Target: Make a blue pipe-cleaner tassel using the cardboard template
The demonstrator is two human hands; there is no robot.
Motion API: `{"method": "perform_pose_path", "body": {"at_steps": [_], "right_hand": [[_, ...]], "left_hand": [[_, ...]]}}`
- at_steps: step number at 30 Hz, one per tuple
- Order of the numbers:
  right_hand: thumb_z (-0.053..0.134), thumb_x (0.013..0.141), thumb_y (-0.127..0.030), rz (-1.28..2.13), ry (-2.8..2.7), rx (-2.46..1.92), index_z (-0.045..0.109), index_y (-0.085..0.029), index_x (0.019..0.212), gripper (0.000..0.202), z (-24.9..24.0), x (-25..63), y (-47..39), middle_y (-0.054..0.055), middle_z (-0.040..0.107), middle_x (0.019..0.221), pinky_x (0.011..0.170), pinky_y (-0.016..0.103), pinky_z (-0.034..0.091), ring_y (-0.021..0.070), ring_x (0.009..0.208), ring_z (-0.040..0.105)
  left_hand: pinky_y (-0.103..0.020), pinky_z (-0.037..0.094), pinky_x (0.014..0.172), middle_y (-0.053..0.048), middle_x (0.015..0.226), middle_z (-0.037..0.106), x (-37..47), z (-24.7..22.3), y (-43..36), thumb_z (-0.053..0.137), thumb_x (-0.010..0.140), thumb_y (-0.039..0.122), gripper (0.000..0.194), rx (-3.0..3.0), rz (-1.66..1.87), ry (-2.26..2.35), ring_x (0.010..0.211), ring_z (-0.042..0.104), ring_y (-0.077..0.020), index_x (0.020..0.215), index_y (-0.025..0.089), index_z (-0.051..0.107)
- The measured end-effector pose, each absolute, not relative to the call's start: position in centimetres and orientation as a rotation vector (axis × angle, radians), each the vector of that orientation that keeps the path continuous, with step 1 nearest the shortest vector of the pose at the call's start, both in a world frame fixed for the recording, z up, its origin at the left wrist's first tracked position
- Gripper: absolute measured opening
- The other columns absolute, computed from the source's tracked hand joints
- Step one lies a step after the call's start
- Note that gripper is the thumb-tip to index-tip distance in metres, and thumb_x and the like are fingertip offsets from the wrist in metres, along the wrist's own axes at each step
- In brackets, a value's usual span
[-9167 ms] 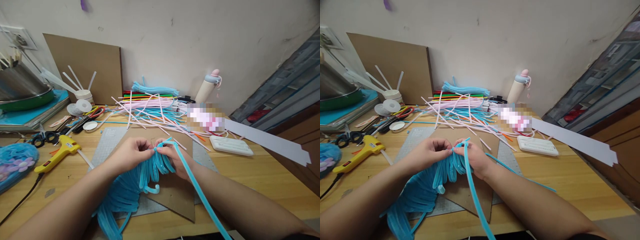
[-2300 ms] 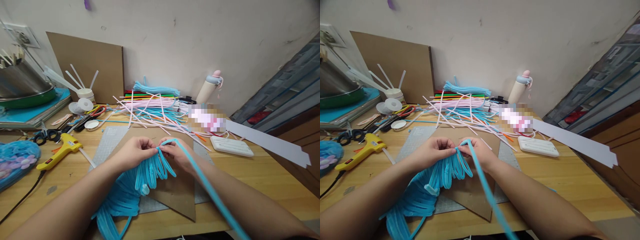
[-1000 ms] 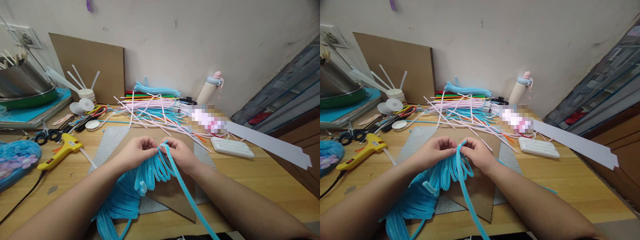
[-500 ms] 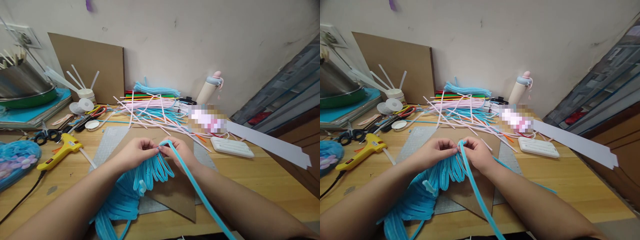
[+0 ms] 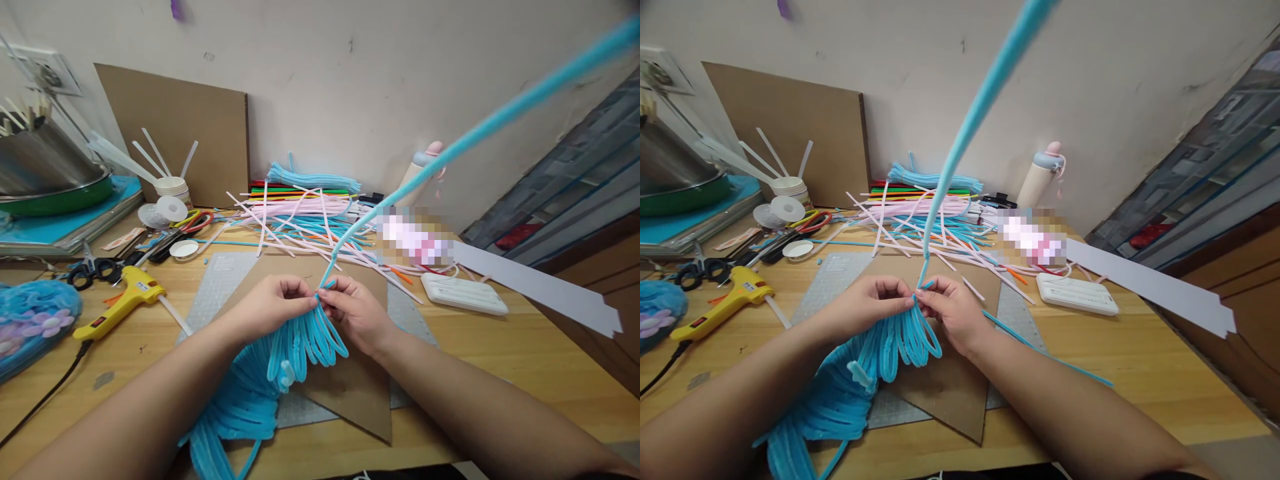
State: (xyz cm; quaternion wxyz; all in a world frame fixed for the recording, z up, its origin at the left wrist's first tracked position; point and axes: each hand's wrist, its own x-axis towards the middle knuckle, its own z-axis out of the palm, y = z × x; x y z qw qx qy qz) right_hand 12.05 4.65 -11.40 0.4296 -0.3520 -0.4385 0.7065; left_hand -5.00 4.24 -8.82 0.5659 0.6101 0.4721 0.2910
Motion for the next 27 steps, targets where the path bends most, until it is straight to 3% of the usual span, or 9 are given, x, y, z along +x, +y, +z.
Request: {"method": "perform_pose_path", "body": {"at_steps": [9,16,20,23,27], "right_hand": [[0.075,0.066,-0.032,1.825,-1.031,-0.849,0.058,-0.016,0.07,0.023,-12.0,11.7,4.7,-0.004,0.052,0.061,0.054,0.019,0.035,0.0061,0.054,0.044],[0.071,0.069,-0.038,1.796,-1.258,-0.902,0.061,-0.017,0.082,0.027,-11.6,11.9,4.6,-0.001,0.059,0.075,0.068,0.025,0.042,0.0108,0.069,0.052],[0.064,0.073,-0.044,1.828,-1.256,-0.952,0.057,-0.018,0.095,0.035,-11.9,12.1,4.7,0.0,0.059,0.077,0.062,0.027,0.045,0.0124,0.065,0.054],[0.063,0.073,-0.043,1.643,-1.233,-1.025,0.048,-0.022,0.101,0.038,-12.3,12.3,5.0,0.0,0.056,0.08,0.056,0.027,0.046,0.0134,0.066,0.057],[0.057,0.079,-0.033,1.126,-1.573,-1.111,0.051,-0.021,0.081,0.014,-12.2,12.5,4.7,0.0,0.054,0.074,0.057,0.027,0.042,0.0143,0.066,0.053]], "left_hand": [[-0.021,0.034,0.05,0.002,0.057,0.055,-4.9,-8.8,4.0,0.062,0.07,0.039,0.026,1.468,0.693,1.213,0.05,0.044,-0.0085,0.067,0.013,0.06],[-0.021,0.036,0.048,-0.001,0.06,0.059,-5.4,-9.0,4.8,0.065,0.066,0.042,0.03,1.442,0.812,1.345,0.052,0.049,-0.0105,0.071,0.013,0.063],[-0.021,0.035,0.047,0.001,0.057,0.058,-5.9,-9.0,5.5,0.067,0.063,0.041,0.028,1.402,0.916,1.476,0.049,0.047,-0.0099,0.066,0.014,0.062],[-0.02,0.036,0.046,0.002,0.054,0.056,-6.3,-9.2,5.9,0.069,0.061,0.041,0.029,1.257,1.044,1.449,0.047,0.047,-0.0091,0.065,0.015,0.059],[-0.021,0.039,0.048,0.003,0.054,0.056,-6.8,-9.7,6.4,0.072,0.057,0.042,0.034,1.054,1.168,1.367,0.047,0.049,-0.009,0.069,0.014,0.058]]}}
